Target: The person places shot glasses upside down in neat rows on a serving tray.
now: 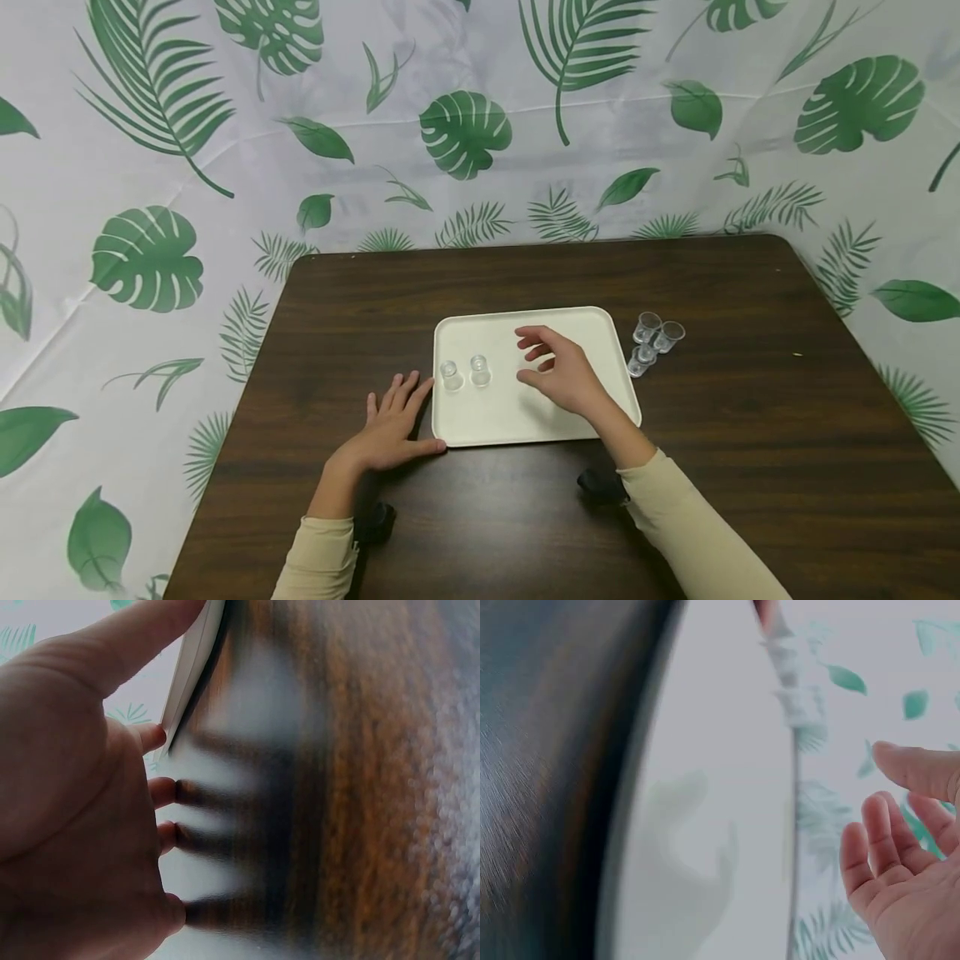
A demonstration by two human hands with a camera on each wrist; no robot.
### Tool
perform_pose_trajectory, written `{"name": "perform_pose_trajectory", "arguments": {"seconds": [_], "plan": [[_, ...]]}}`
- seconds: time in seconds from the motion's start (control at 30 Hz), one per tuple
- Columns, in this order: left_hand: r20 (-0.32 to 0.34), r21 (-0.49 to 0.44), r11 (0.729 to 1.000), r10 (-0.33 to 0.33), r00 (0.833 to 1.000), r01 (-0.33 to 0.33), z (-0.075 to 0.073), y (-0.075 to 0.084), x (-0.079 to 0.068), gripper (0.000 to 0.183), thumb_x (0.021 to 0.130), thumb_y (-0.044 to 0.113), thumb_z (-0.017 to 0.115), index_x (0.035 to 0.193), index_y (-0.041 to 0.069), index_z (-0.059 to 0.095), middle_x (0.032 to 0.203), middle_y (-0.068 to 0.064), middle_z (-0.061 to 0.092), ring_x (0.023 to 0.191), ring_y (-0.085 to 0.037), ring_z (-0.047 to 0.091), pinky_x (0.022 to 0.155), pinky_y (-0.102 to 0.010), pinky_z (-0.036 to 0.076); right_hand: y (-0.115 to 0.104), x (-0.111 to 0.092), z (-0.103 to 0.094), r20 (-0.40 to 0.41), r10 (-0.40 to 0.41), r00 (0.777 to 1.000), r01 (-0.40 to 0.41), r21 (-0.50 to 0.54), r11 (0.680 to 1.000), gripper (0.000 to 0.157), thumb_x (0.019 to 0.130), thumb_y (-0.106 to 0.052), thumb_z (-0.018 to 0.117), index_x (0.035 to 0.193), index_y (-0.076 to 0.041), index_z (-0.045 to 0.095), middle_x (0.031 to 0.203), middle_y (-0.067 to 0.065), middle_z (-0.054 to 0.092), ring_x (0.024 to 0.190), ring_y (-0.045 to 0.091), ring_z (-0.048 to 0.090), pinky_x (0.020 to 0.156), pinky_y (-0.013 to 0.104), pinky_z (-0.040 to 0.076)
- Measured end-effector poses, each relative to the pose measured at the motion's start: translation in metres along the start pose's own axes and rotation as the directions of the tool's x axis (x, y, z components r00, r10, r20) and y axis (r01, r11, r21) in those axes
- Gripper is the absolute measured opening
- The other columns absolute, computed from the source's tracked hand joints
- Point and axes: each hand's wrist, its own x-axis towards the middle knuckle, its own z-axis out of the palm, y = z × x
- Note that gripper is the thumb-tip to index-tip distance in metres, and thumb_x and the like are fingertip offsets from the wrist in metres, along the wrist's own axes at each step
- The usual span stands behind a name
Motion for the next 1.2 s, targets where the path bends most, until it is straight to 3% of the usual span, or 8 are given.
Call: {"name": "perform_pose_trajectory", "arguments": {"seconds": [0.17,0.27,0.43,0.53,0.7,0.8,1.03,1.2], "plan": [[0.006,0.003,1.0,0.001,1.0,-0.001,0.0,0.001,0.001,0.1,0.086,0.058,0.067,0.159,0.015,0.014,0.163,-0.018,0.003,0.148,-0.04,-0.006,0.105,-0.072,-0.006,0.0,-0.011,-0.034,-0.116,-0.032,0.993,0.033,0.015,0.999,0.048,0.085,-0.002,0.075,0.13,-0.006,0.06,0.116,0.015,0.065,0.096,0.023,0.063,0.077,0.03,0.051],[0.001,0.01,1.0,0.006,1.0,-0.006,0.0,0.0,0.001,0.1,0.086,0.057,0.067,0.159,0.014,0.014,0.163,-0.018,0.003,0.148,-0.04,-0.006,0.105,-0.072,-0.006,0.0,-0.018,-0.056,-0.282,-0.04,0.959,0.061,0.065,0.996,0.037,0.086,0.0,0.073,0.121,-0.001,0.064,0.108,0.018,0.067,0.089,0.018,0.062,0.071,0.022,0.049],[-0.001,0.016,1.0,0.007,1.0,-0.007,0.0,0.0,0.002,0.1,0.086,0.057,0.067,0.159,0.014,0.013,0.163,-0.018,0.004,0.148,-0.04,-0.005,0.105,-0.072,-0.005,0.014,-0.025,-0.093,-0.616,0.032,0.787,0.063,0.132,0.989,0.021,0.084,0.007,0.069,0.105,0.009,0.066,0.09,0.012,0.07,0.076,0.01,0.06,0.063,0.019,0.044],[-0.002,0.007,1.0,0.008,1.0,-0.008,0.001,0.0,0.001,0.099,0.086,0.057,0.067,0.159,0.014,0.014,0.163,-0.018,0.004,0.148,-0.04,-0.005,0.105,-0.073,-0.005,0.033,-0.027,-0.113,-0.72,0.087,0.689,0.03,0.148,0.988,0.02,0.082,0.009,0.067,0.102,0.012,0.065,0.083,0.003,0.069,0.071,0.007,0.059,0.06,0.017,0.043],[-0.007,-0.001,1.0,0.018,1.0,-0.019,0.001,-0.002,0.001,0.1,0.086,0.055,0.068,0.159,0.013,0.014,0.162,-0.019,0.005,0.147,-0.041,-0.005,0.104,-0.073,-0.005,0.065,-0.035,-0.136,-0.755,0.187,0.628,-0.123,0.141,0.982,0.024,0.083,0.008,0.061,0.107,0.007,0.065,0.087,-0.004,0.064,0.073,0.004,0.056,0.064,0.016,0.042],[-0.011,0.007,1.0,0.026,1.0,-0.026,0.002,-0.004,0.001,0.101,0.086,0.057,0.067,0.159,0.012,0.014,0.162,-0.02,0.005,0.147,-0.042,-0.005,0.104,-0.073,-0.005,0.081,-0.04,-0.142,-0.698,0.255,0.669,-0.244,0.118,0.963,0.033,0.084,0.008,0.057,0.116,0.003,0.063,0.098,0.002,0.062,0.081,0.005,0.057,0.066,0.016,0.043],[-0.002,0.008,1.0,0.01,1.0,-0.01,0.001,-0.003,0.0,0.1,0.086,0.058,0.067,0.159,0.014,0.014,0.163,-0.018,0.004,0.148,-0.04,-0.006,0.105,-0.072,-0.005,0.107,-0.045,-0.146,-0.456,0.243,0.856,-0.301,-0.058,0.952,0.047,0.084,0.009,0.06,0.131,0.006,0.054,0.124,0.024,0.058,0.099,0.024,0.06,0.068,0.012,0.043],[0.002,0.006,1.0,0.005,1.0,-0.005,0.001,-0.002,0.001,0.099,0.086,0.057,0.067,0.159,0.014,0.015,0.163,-0.018,0.004,0.148,-0.04,-0.006,0.104,-0.073,-0.006,0.116,-0.047,-0.146,-0.367,0.228,0.902,-0.294,-0.132,0.947,0.048,0.085,0.004,0.069,0.131,0.008,0.053,0.124,0.03,0.059,0.1,0.036,0.062,0.065,0.009,0.042]]}}
